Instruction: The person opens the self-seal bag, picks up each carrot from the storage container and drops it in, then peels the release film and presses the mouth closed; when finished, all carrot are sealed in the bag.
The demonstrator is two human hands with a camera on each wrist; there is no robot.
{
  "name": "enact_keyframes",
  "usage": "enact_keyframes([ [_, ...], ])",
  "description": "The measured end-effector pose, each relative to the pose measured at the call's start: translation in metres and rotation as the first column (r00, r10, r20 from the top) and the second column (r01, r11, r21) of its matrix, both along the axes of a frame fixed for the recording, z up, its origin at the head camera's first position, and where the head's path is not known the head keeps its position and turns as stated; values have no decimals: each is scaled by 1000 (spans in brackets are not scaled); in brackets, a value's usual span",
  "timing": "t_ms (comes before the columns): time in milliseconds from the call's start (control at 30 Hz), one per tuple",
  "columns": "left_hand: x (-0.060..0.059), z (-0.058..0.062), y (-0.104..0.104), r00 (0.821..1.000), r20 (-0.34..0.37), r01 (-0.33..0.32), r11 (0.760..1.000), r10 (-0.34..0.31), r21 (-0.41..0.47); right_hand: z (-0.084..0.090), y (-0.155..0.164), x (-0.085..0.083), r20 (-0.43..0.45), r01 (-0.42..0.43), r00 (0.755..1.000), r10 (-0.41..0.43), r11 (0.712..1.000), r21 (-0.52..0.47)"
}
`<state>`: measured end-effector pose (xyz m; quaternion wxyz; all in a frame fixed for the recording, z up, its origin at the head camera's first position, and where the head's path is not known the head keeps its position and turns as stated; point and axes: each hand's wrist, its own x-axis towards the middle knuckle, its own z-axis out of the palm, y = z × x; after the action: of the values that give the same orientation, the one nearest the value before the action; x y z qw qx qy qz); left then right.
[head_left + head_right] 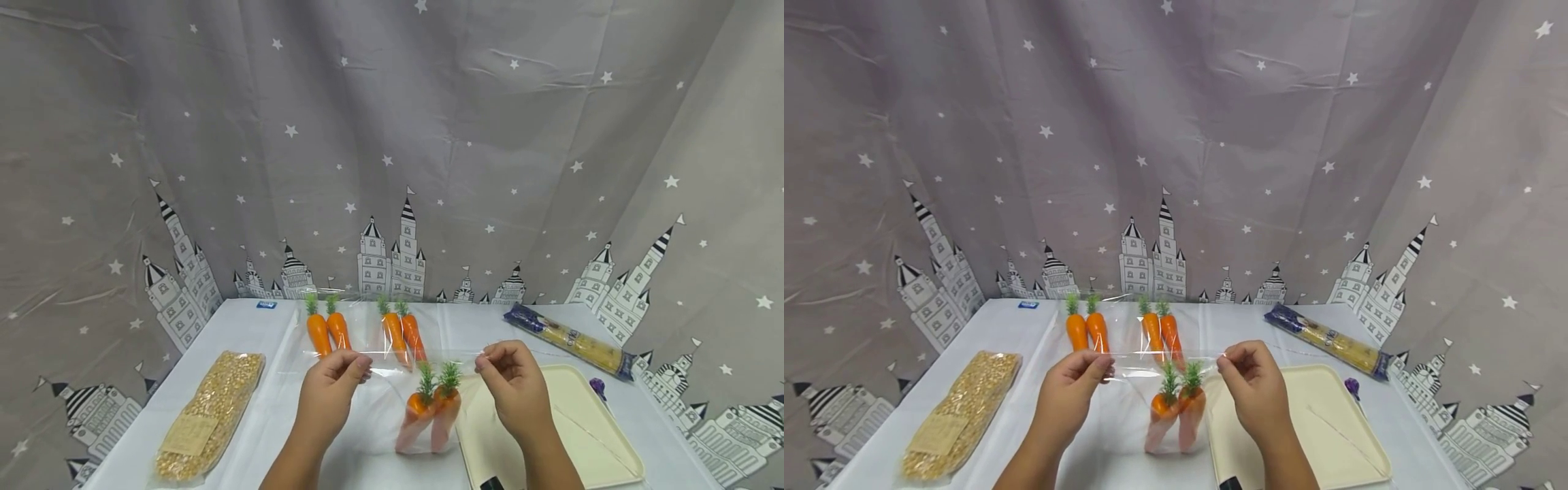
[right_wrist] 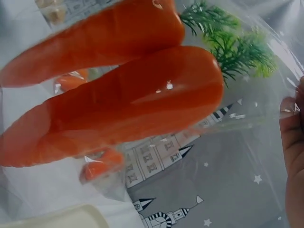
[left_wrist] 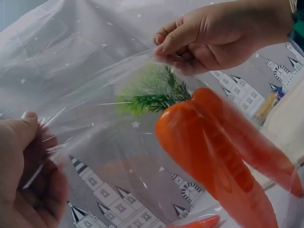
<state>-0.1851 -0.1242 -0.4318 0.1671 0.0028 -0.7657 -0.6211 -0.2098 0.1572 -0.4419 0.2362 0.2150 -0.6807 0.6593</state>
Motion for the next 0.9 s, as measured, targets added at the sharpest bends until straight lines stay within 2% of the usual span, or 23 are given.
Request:
enact_keyframes([
  [100, 1, 0, 0, 999, -36, -30, 999, 28, -35, 0, 5, -1, -29, -32, 999, 32, 999, 6],
  [233, 2, 0, -1, 997, -68, -30, 999, 28, -30, 2, 7, 0, -40, -25, 999, 26, 1000, 12],
  [400, 4, -1, -1, 996, -84, -36, 999, 34, -22, 4, 4, 2, -2, 65, 998, -65, 998, 23],
  [500, 4, -1, 0, 998, -58, -19, 1000, 17, -21, 5, 2, 2, 33, 108, 994, -108, 994, 2],
  [567, 4, -1, 1, 1000, -21, -8, 1000, 8, -24, 4, 2, 3, 35, 82, 996, -81, 996, -26],
  [700, 4, 1, 2, 999, 23, -22, 999, 23, -35, 3, 1, 4, -26, -44, 999, 43, 997, -63],
  [767, 4, 2, 2, 999, 22, -36, 998, 37, -42, 5, 0, 6, -46, -78, 996, 77, 996, -34],
  [800, 4, 3, 2, 999, 21, -43, 998, 44, -41, 7, -1, 7, -41, -63, 997, 63, 998, -8],
  [867, 4, 4, 2, 999, 19, -49, 998, 50, -41, 14, -4, 11, -16, 20, 1000, -19, 996, 87],
  [900, 4, 5, 3, 999, 19, -47, 998, 48, -39, 20, -6, 14, -4, 75, 997, -75, 985, 154],
])
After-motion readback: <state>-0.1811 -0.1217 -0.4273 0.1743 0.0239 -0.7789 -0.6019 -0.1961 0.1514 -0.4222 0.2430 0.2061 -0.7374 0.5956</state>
